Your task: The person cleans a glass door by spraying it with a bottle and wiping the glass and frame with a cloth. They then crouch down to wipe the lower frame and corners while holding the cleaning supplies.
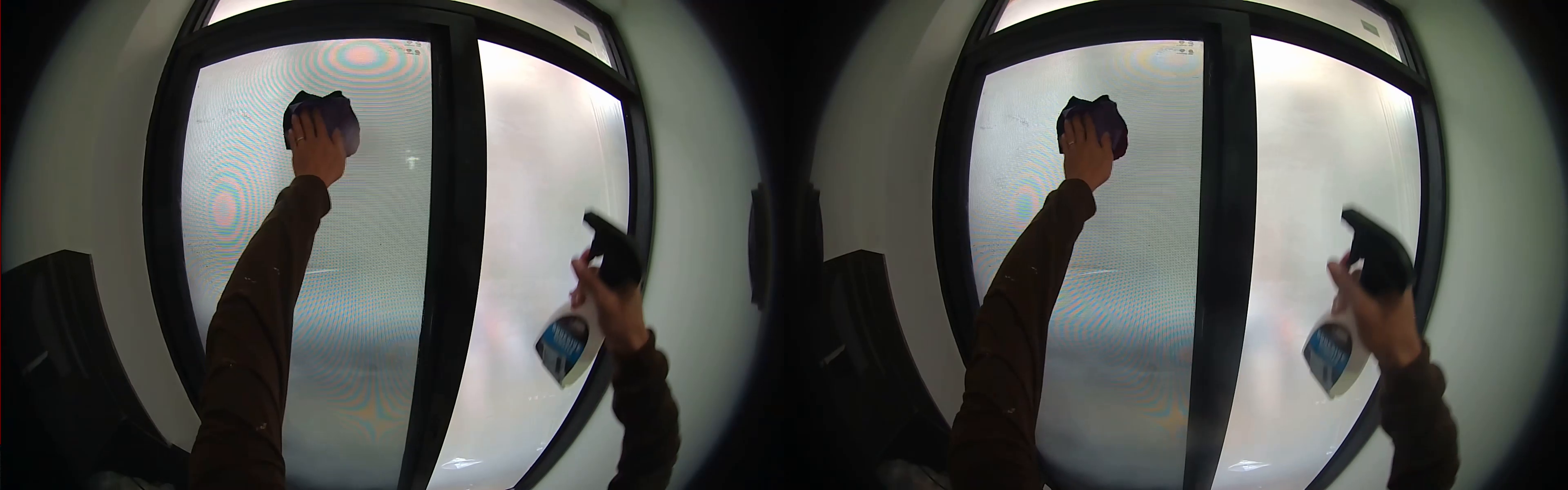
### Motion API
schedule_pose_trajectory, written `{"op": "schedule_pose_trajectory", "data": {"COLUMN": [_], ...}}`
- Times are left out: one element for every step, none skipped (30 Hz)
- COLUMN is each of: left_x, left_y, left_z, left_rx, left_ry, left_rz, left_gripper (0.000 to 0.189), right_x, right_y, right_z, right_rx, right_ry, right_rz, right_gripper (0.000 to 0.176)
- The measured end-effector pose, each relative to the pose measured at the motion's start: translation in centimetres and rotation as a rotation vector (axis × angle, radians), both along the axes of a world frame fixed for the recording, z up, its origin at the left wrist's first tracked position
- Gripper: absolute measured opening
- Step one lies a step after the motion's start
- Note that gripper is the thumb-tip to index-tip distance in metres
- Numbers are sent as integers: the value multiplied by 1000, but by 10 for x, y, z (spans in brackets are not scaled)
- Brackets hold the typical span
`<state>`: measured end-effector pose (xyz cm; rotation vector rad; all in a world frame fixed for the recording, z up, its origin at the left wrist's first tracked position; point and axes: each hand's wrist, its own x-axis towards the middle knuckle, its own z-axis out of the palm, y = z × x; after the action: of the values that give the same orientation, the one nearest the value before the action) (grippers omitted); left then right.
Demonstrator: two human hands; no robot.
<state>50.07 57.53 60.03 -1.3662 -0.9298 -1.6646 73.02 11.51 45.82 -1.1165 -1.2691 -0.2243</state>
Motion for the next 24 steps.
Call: {"op": "schedule_pose_trajectory", "data": {"left_x": [-13, -8, -11, -11, -10, -10, -11, -17, -24, -26, -26, -25, -25, -24, -15, -21, -23, -25, -25, -25, -25, -5, -2, -3], "left_y": [8, 2, 1, 1, 5, 9, 14, 20, 24, 21, 19, 21, 25, 28, 19, 26, 28, 33, 37, 43, 48, 47, 53, 57], "left_z": [-6, -5, -5, -4, -2, 3, 8, 11, 16, 24, 31, 39, 46, 52, 50, 57, 60, 64, 67, 70, 70, 69, 71, 74], "left_rx": [-39, -12, 15, 45, 74, 131, 188, 242, 220, 201, 183, 184, 184, 183, 190, 179, 183, 189, 219, 234, 246, 278, 292, 317], "left_ry": [-6, 50, 106, 162, 192, 226, 262, 297, 305, 317, 328, 336, 344, 354, 387, 397, 416, 433, 434, 441, 449, 461, 462, 451], "left_rz": [3, -16, -45, -71, -89, -91, -91, -93, -114, -132, -153, -142, -131, -120, -100, -116, -133, -148, -150, -150, -149, -132, -126, -123], "left_gripper": [68, 68, 68, 68, 67, 67, 67, 66, 67, 67, 68, 69, 69, 70, 70, 70, 70, 69, 69, 69, 69, 69, 69, 69], "right_x": [-22, -18, -25, -26, -31, -34, -43, -56, -66, -78, -87, -87, -78, -85, -83, -130, -162, -179, -191, -198, -198, -177, -176, -172], "right_y": [16, 18, 24, 26, 35, 41, 48, 54, 69, 84, 97, 113, 128, 137, 131, 138, 142, 151, 162, 172, 185, 193, 209, 221], "right_z": [15, 35, 52, 72, 88, 107, 124, 140, 161, 177, 193, 213, 242, 252, 239, 247, 244, 240, 235, 233, 244, 240, 246, 247], "right_rx": [25, 29, 55, -30, 6, -18, -22, -57, -62, -16, 30, 119, 126, 133, 122, 77, 45, 72, 99, 127, 118, 122, 108, 111], "right_ry": [-21, -35, -66, -74, -86, -121, -138, -194, -222, -262, -302, -362, -414, -464, -374, -314, -245, -246, -246, -247, -304, -334, -352, -357], "right_rz": [-13, -33, -36, -119, -91, -92, -135, -189, -168, -218, -271, -271, -150, -29, -69, -92, -120, -114, -106, -96, -122, -123, -135, -144], "right_gripper": [23, 22, 23, 29, 32, 33, 32, 34, 38, 39, 41, 41, 43, 45, 40, 34, 29, 28, 27, 26, 26, 26, 27, 28]}}
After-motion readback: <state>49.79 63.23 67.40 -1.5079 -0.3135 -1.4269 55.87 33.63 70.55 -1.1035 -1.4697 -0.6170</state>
